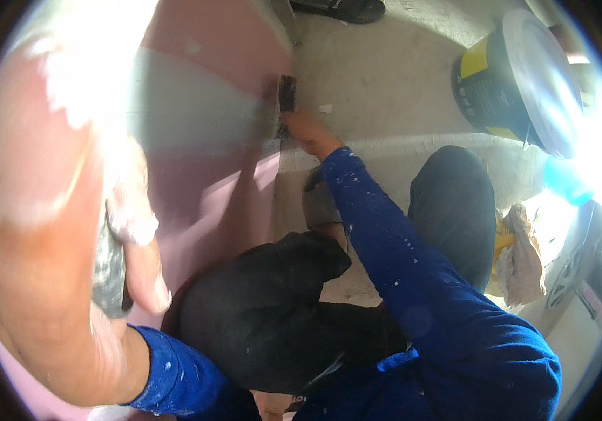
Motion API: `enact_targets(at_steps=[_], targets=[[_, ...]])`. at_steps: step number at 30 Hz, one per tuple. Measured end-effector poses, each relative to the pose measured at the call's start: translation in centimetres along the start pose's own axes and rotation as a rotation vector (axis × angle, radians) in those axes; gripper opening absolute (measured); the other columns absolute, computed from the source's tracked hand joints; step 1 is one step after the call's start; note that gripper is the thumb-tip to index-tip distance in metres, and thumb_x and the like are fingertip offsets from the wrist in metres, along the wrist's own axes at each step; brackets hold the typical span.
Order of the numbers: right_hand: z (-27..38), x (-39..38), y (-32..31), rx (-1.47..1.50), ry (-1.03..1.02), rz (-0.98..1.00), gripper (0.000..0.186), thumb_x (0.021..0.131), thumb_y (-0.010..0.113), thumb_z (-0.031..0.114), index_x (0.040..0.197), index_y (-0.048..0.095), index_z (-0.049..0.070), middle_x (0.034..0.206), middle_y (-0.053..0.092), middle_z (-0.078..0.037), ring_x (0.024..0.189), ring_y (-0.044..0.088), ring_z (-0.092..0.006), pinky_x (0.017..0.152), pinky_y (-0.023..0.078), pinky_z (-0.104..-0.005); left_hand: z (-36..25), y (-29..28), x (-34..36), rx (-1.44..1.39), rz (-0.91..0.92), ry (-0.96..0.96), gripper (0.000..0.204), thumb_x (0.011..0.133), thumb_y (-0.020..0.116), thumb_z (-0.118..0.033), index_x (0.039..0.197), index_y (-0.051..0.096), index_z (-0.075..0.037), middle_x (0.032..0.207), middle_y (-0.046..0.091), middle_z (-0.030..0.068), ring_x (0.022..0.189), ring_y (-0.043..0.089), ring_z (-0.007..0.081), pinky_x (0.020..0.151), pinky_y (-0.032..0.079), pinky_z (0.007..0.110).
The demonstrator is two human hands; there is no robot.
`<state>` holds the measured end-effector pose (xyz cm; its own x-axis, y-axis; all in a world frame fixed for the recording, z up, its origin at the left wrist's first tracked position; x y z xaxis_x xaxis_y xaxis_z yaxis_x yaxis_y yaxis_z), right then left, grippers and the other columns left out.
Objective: The person applies white plaster to a pink wall using a trowel and hawk. They repeatedly scoop plaster from the hawk and spread it along the wall surface, smoothing the material in horizontal strokes.
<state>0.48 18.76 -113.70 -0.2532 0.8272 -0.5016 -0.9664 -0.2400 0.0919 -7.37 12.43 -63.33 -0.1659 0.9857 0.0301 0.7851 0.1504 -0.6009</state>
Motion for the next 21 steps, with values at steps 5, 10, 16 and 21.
enact_targets(at_steps=[5,10,16,21], targets=[[0.7,-1.5,-4.5,-0.223,-0.231,0.0,0.021,0.087,0.064,0.012,0.103,0.068,0.0,0.091,0.071,-0.015,0.085,0.07,-0.0295,0.074,0.056,-0.0452,-0.8,0.7,-0.4,0.114,-0.054,0.086,0.037,0.103,0.054,-0.032,0.101,0.062,0.005,0.067,0.055,0.0069,0.039,0.035,0.0075,0.039,0.023,0.022],[-3.6,-0.7,-1.2,-1.01,-0.605,0.031,0.022,0.084,0.062,0.003,0.105,0.068,0.002,0.1,0.069,-0.023,0.09,0.069,-0.0393,0.078,0.055,-0.0456,-1.2,1.4,-0.5,0.086,0.114,0.094,0.044,0.105,0.049,-0.037,0.097,0.061,0.004,0.064,0.052,0.0057,0.04,0.034,0.0081,0.04,0.022,0.023],[-4.5,0.8,1.1,-0.743,-0.388,-0.021,0.025,0.084,0.064,0.011,0.107,0.068,0.001,0.1,0.069,-0.022,0.091,0.066,-0.0433,0.08,0.053,-0.0461,-0.8,0.6,-0.5,0.115,0.076,0.099,0.043,0.105,0.048,-0.037,0.092,0.06,0.003,0.064,0.052,0.0064,0.04,0.033,0.0087,0.041,0.022,0.023],[-2.9,-0.5,0.5,0.175,0.08,-0.005,0.027,0.092,0.06,0.017,0.104,0.068,-0.005,0.094,0.068,-0.015,0.083,0.064,-0.0279,0.075,0.05,-0.0426,-0.8,0.0,-0.6,0.222,0.076,0.226,0.041,0.105,0.049,-0.034,0.094,0.061,0.003,0.065,0.054,0.0068,0.041,0.037,0.0077,0.042,0.027,0.022]])
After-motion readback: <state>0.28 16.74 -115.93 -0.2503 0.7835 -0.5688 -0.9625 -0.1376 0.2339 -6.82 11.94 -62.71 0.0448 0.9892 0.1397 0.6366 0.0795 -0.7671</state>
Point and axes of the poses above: each hand's wrist, its own x-axis towards the middle knuckle, its own y-axis out of the palm, z = x × y, the point moved 7 cm from there along x, towards the middle knuckle
